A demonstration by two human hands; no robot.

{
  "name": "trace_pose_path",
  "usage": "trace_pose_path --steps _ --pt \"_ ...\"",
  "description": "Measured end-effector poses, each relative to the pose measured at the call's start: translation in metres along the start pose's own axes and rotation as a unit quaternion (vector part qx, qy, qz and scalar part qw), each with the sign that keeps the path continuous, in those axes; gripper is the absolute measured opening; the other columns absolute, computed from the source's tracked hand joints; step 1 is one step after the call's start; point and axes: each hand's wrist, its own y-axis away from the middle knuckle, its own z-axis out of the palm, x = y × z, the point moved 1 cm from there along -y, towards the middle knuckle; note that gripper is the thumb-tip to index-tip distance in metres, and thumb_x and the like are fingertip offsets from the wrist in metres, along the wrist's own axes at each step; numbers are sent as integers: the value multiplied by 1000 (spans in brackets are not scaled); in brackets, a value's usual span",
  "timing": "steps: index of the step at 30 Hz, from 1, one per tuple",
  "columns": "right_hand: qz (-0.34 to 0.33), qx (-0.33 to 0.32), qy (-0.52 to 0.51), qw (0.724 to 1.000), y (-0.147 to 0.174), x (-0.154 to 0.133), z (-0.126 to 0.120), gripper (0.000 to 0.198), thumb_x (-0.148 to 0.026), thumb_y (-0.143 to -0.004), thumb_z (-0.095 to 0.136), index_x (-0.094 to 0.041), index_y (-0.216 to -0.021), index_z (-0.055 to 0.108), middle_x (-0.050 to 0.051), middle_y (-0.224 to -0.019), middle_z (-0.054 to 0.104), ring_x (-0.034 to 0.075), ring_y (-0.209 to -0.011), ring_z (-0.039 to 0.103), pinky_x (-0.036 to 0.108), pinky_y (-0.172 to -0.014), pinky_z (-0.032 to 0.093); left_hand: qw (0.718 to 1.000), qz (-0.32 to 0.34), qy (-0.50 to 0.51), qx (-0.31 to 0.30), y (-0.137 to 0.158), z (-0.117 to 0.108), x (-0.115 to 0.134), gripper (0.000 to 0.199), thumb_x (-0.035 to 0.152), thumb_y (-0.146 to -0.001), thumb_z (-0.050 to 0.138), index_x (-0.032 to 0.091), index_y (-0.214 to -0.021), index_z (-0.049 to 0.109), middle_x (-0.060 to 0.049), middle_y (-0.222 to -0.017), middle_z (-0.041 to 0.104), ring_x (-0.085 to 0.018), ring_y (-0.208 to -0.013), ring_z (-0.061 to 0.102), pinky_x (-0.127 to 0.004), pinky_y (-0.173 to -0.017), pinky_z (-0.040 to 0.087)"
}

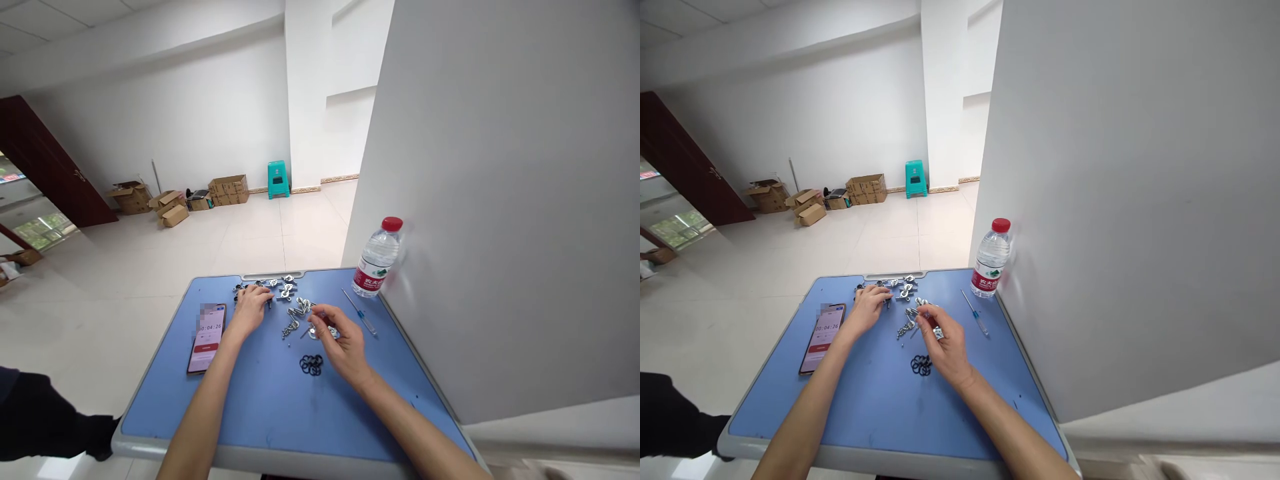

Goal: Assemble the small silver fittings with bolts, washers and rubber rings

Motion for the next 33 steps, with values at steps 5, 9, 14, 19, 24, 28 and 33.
trace_pose_path --steps 5,9,14,19,24,28,33 --pt "-6 -3 5 1000 0 0 0 10 -25 -92 55 -20 -98 62 2 -78 67 13 -63 62 25 -55 54 1000 27 -8 -9 7 2 10 34 5 -91 46 22 -105 71 -6 -109 70 -24 -108 55 -43 -92 40" --pt "-2 -12 -1 1000 0 0 -1 10 -25 -92 55 -20 -97 62 2 -78 67 14 -63 63 25 -55 55 999 26 -13 -15 22 -1 14 30 6 -90 48 21 -100 71 -7 -99 68 -24 -100 57 -40 -87 44" --pt "2 -9 8 1000 0 0 -2 9 -24 -91 56 -20 -97 63 2 -78 67 13 -63 63 26 -58 55 999 13 -7 -29 53 -7 21 23 10 -90 53 19 -103 68 -7 -98 64 -23 -97 56 -38 -86 48" --pt "6 -1 12 1000 -1 -2 -4 11 -25 -91 56 -20 -97 63 1 -75 66 13 -59 60 26 -57 52 997 -9 63 -41 84 -13 36 13 18 -88 59 20 -100 64 -4 -95 64 -22 -93 57 -38 -83 49" --pt "43 4 12 999 -1 2 -6 14 -28 -93 52 -20 -99 61 0 -72 62 13 -61 58 26 -58 50 985 -42 152 -73 100 -14 54 3 23 -86 61 20 -86 63 -2 -88 63 -21 -87 58 -33 -74 49" --pt "93 7 -5 996 -2 9 -8 18 -33 -96 47 -21 -104 57 -3 -67 55 13 -59 57 26 -57 48 975 -58 200 -77 98 -14 56 9 30 -86 61 21 -86 64 -1 -82 63 -20 -83 59 -32 -72 50" --pt "140 3 -11 990 -6 15 -10 17 -34 -96 41 -21 -102 51 -5 -64 51 13 -54 53 25 -51 44 975 -65 213 -16 74 -24 39 18 30 -91 51 21 -86 66 -2 -87 67 -18 -83 61 -30 -74 49"
